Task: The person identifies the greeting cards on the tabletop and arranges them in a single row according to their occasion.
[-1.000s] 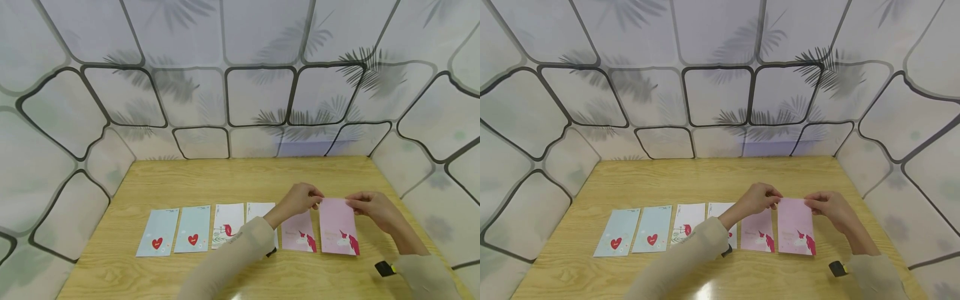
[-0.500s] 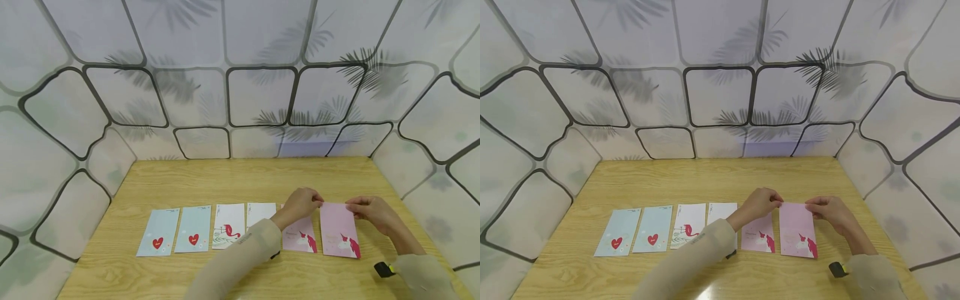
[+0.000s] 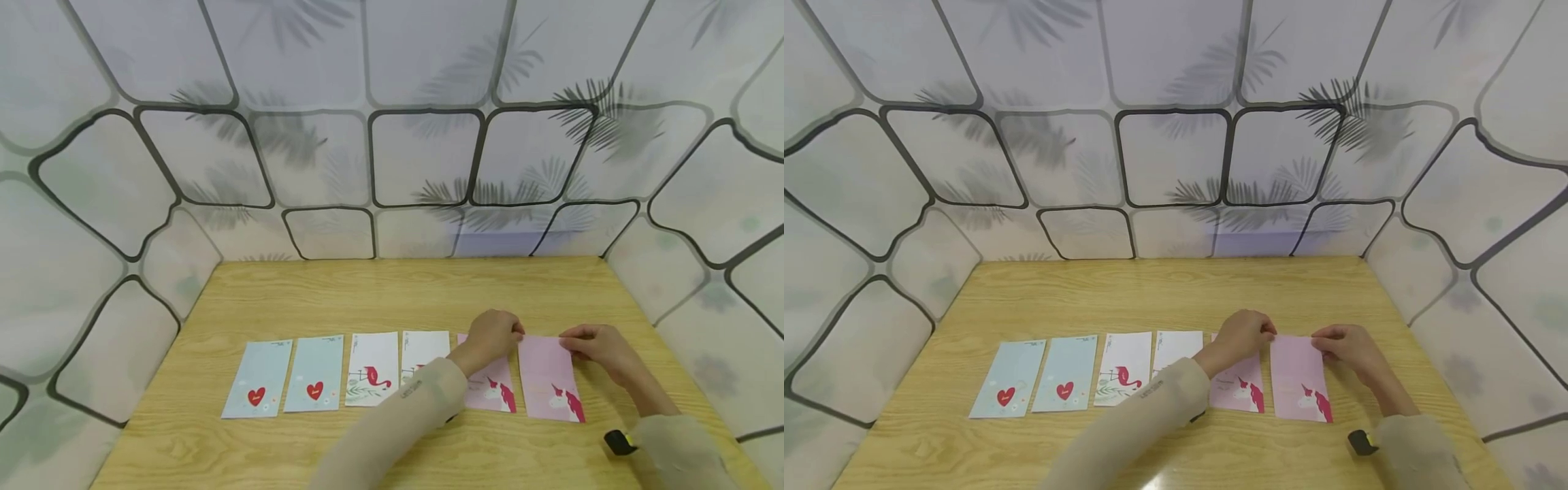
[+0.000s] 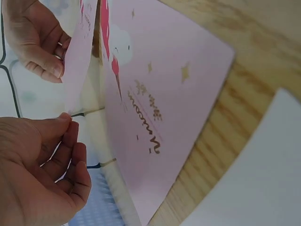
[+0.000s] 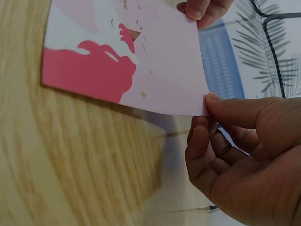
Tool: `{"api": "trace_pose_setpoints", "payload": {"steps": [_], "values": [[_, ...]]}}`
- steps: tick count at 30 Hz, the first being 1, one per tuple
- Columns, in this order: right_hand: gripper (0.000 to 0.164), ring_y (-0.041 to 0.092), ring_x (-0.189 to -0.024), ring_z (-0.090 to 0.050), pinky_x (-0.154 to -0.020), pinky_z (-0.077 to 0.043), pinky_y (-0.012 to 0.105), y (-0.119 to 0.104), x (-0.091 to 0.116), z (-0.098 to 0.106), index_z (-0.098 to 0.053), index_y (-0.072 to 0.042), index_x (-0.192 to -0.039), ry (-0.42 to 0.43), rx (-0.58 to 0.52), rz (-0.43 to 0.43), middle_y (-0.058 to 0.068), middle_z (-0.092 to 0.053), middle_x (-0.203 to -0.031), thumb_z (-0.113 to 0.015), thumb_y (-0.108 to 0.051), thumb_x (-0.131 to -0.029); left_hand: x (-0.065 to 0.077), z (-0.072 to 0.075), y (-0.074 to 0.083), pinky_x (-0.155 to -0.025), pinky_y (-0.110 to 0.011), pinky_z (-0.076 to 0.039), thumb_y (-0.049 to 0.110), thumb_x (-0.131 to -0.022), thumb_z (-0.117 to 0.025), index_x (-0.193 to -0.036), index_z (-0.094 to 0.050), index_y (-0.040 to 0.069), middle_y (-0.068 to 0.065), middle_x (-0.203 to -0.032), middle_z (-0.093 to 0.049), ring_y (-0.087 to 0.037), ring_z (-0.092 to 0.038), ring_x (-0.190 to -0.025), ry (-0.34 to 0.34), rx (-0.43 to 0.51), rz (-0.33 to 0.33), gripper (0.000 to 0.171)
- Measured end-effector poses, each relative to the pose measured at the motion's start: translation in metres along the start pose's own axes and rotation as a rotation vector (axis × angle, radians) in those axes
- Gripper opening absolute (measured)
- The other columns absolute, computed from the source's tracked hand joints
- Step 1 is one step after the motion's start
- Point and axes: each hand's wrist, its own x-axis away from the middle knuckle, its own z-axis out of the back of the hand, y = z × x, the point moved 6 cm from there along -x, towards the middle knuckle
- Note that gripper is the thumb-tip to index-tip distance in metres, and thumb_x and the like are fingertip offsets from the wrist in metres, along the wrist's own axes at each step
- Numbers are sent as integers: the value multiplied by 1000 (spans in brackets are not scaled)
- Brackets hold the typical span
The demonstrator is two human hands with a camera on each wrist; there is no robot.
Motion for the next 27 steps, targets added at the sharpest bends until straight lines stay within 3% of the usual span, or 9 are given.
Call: {"api": "trace_pose_setpoints", "payload": {"steps": [5, 18, 27], "values": [[32, 6, -80, -62, -70, -55, 23, 1, -2, -1, -70, 14, -113, 40, 120, 35, 14, -74, -103, -69, -15, -101, -2, -4, -1, -74, -13, -46, 29, -100, -71, -101, -80, 26, 17, -96, -73, 1, -63, -87, 17, -74, -2, 10], [29, 17, -75, -58, -61, -50, 26, 3, -9, -9, -73, 9, -108, 72, 237, 43, 7, -70, -88, -71, -18, -100, -5, -6, -2, -82, -22, -48, 32, -98, -74, -96, -81, 32, 19, -96, -74, -3, -65, -90, 32, -227, 27, 8], [23, 18, -72, -56, -58, -48, 26, 3, -11, -12, -73, 8, -105, 74, 269, 17, 4, -68, -84, -70, -14, -99, -9, -16, -6, -77, -22, -45, 35, -96, -75, -94, -81, 35, 21, -95, -73, -3, -64, -89, 11, -284, 58, 6]]}}
